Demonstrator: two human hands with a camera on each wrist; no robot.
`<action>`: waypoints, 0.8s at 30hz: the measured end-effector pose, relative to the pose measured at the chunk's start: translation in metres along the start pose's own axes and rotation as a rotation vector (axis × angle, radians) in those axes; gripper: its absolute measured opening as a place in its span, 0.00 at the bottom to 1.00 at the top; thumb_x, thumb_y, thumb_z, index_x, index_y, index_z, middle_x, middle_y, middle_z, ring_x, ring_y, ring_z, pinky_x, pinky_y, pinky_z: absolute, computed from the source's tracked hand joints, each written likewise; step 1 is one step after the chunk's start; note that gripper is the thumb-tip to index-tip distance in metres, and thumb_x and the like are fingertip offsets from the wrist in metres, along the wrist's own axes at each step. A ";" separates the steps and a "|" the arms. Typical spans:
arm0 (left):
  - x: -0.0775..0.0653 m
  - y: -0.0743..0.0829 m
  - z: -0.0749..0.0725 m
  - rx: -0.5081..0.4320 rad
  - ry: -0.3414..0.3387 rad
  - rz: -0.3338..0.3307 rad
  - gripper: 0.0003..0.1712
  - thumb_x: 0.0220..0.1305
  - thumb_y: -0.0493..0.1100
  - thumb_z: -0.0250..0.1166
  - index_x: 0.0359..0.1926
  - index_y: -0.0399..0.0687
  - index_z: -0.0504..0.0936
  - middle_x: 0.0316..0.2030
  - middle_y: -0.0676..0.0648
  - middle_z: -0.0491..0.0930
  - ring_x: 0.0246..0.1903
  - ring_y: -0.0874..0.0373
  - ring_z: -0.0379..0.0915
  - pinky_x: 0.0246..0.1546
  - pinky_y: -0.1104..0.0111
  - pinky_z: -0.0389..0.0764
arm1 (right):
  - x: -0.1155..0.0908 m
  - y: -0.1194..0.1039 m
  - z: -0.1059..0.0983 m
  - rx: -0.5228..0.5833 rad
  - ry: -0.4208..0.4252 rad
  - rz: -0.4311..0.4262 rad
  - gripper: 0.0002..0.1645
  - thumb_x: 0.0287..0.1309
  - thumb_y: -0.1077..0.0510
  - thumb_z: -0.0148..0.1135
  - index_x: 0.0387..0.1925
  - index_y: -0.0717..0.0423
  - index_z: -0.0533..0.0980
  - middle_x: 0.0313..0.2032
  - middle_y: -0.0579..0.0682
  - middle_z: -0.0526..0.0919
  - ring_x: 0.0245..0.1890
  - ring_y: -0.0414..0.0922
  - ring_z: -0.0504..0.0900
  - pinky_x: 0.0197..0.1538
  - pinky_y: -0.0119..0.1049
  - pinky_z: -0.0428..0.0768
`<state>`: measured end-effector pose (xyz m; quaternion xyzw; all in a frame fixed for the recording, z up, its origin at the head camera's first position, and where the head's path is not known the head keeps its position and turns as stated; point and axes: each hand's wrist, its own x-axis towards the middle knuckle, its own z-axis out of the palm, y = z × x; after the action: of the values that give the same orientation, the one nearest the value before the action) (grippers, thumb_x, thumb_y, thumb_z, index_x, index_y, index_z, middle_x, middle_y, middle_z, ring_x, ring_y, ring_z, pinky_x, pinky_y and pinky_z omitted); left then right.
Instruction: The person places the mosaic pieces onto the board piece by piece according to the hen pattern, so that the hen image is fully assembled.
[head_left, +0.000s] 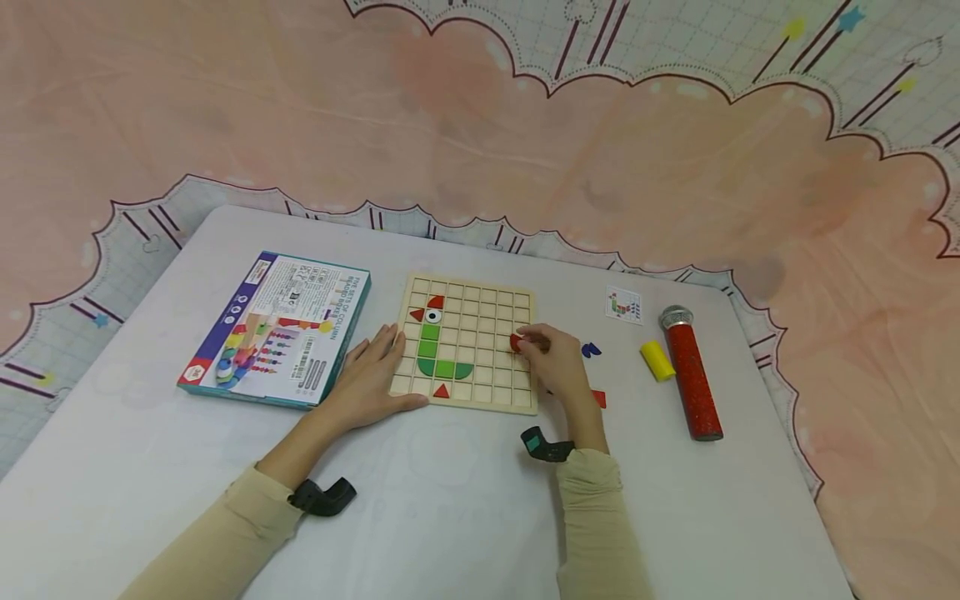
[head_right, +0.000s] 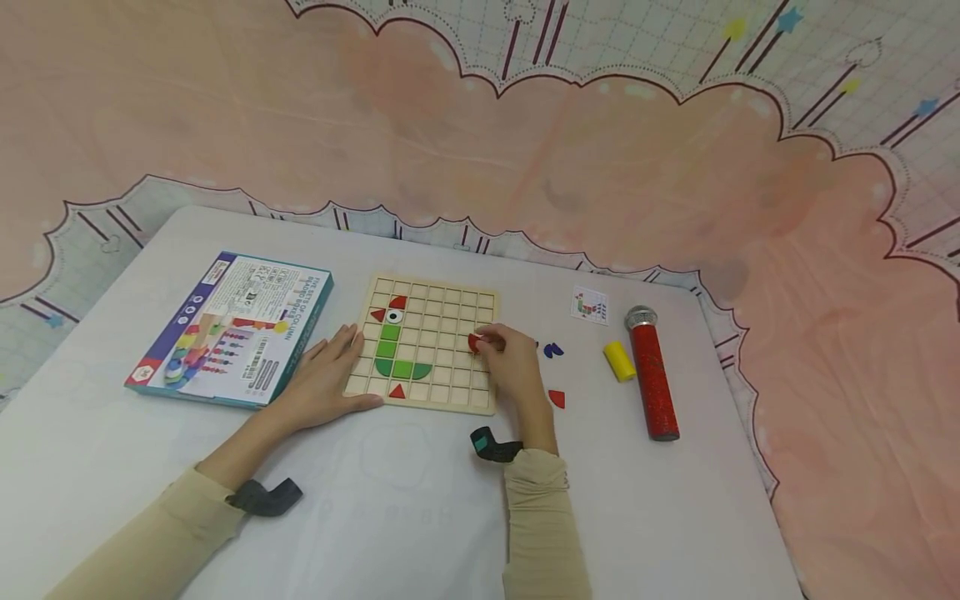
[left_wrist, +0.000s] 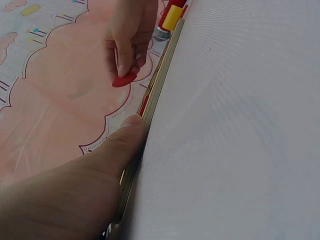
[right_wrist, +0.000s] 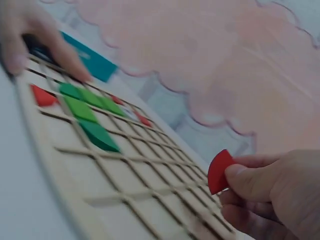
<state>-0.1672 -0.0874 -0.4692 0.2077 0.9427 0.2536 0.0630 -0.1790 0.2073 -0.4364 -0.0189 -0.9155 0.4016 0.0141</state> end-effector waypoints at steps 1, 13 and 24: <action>0.000 0.000 0.000 -0.002 0.001 0.001 0.64 0.48 0.69 0.67 0.71 0.30 0.51 0.74 0.35 0.45 0.75 0.44 0.34 0.71 0.48 0.39 | -0.001 -0.006 0.007 0.006 -0.007 -0.020 0.12 0.61 0.57 0.62 0.46 0.51 0.81 0.40 0.50 0.85 0.41 0.44 0.82 0.45 0.38 0.81; 0.001 -0.001 -0.001 0.013 -0.012 -0.008 0.64 0.49 0.72 0.65 0.71 0.32 0.51 0.74 0.36 0.45 0.75 0.44 0.34 0.72 0.48 0.39 | -0.009 -0.040 0.069 0.020 0.020 -0.162 0.10 0.58 0.53 0.65 0.40 0.49 0.85 0.32 0.44 0.85 0.28 0.39 0.73 0.28 0.26 0.71; 0.000 0.001 -0.002 0.002 -0.003 0.000 0.64 0.48 0.69 0.67 0.71 0.30 0.52 0.73 0.35 0.46 0.74 0.43 0.35 0.71 0.47 0.39 | -0.008 -0.040 0.077 0.018 0.054 -0.172 0.09 0.58 0.53 0.65 0.40 0.49 0.85 0.30 0.45 0.85 0.25 0.38 0.71 0.26 0.25 0.67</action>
<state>-0.1673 -0.0869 -0.4672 0.2082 0.9428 0.2523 0.0640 -0.1746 0.1230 -0.4590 0.0490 -0.9094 0.4065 0.0733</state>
